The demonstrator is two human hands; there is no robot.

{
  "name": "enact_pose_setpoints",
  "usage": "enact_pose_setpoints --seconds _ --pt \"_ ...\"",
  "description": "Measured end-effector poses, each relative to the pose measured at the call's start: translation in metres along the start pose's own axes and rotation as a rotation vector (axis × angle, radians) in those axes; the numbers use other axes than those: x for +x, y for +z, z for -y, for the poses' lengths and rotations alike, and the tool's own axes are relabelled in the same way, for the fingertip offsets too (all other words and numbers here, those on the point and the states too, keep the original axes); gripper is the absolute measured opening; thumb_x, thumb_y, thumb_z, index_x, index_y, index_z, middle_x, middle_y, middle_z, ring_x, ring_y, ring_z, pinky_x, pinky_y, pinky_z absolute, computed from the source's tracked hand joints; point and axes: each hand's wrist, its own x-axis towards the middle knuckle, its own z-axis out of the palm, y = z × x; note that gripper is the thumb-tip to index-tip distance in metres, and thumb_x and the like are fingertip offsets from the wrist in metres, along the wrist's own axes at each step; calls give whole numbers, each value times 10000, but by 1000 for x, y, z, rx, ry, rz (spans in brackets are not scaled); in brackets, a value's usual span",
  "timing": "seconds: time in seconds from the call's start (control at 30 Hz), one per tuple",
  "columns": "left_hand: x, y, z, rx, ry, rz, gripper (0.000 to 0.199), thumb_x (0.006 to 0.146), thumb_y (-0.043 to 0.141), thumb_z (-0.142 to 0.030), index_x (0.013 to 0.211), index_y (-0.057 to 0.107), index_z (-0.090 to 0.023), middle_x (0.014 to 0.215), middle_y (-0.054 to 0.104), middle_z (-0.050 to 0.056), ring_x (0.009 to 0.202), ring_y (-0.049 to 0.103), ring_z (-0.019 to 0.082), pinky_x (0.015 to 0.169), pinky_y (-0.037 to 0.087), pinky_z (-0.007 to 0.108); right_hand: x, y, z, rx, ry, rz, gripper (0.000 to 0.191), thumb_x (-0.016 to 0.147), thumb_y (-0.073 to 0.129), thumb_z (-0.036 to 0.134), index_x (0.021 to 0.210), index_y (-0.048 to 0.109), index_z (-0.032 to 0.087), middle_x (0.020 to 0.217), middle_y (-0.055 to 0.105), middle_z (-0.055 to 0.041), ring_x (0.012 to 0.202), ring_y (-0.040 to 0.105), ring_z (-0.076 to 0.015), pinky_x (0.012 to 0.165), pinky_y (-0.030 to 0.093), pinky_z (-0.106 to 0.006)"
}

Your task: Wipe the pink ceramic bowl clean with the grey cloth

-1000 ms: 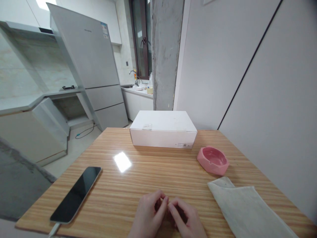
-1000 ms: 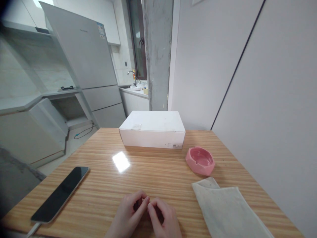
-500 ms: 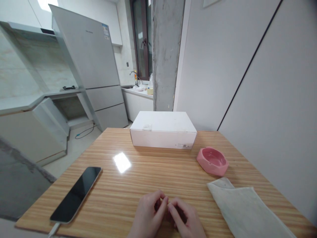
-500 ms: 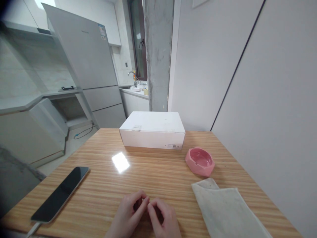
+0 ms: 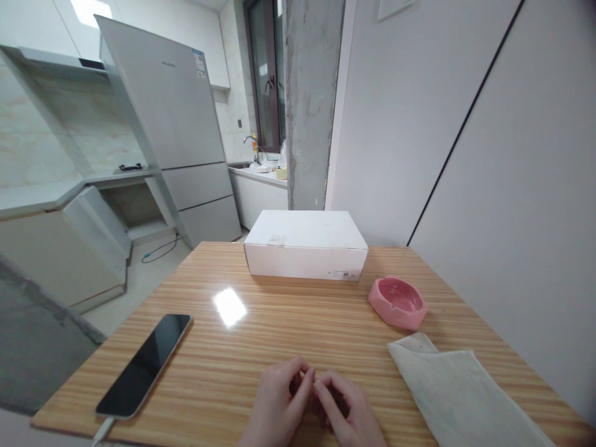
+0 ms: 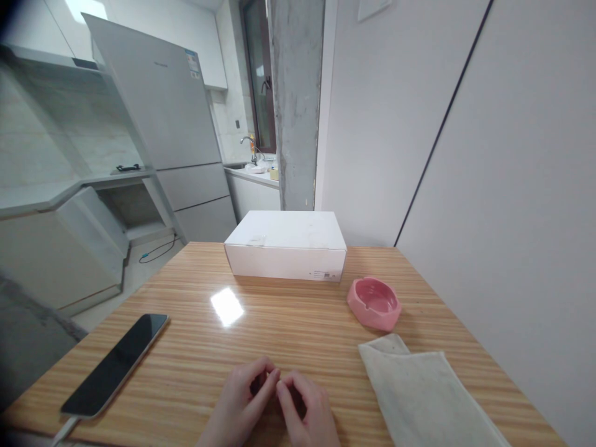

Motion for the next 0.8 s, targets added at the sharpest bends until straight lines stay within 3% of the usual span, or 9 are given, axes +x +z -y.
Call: enact_pose_setpoints --seconds 0.4,0.63,0.8 --pt "-1 2 1 96 53 47 260 897 459 -267 681 580 -187 613 634 3 574 560 130 547 312 215 1 0 -5 -37 -14 0 407 924 387 507 749 591 202 731 639 -31 692 590 -172 646 442 -255" --pt "3 2 -2 43 -41 40 275 874 494 -288 662 629 -178 605 644 8 576 556 133 542 325 213 2 0 -1 22 -16 -20 399 908 417 517 711 571 207 685 613 -20 622 563 -157 555 428 -238" --pt "11 -7 -12 -30 -19 199 232 869 485 -274 790 684 -186 706 693 17 641 587 140 577 367 210 -1 0 -1 80 -2 -91 420 876 454 564 665 552 214 628 577 -3 566 535 -146 507 415 -224"
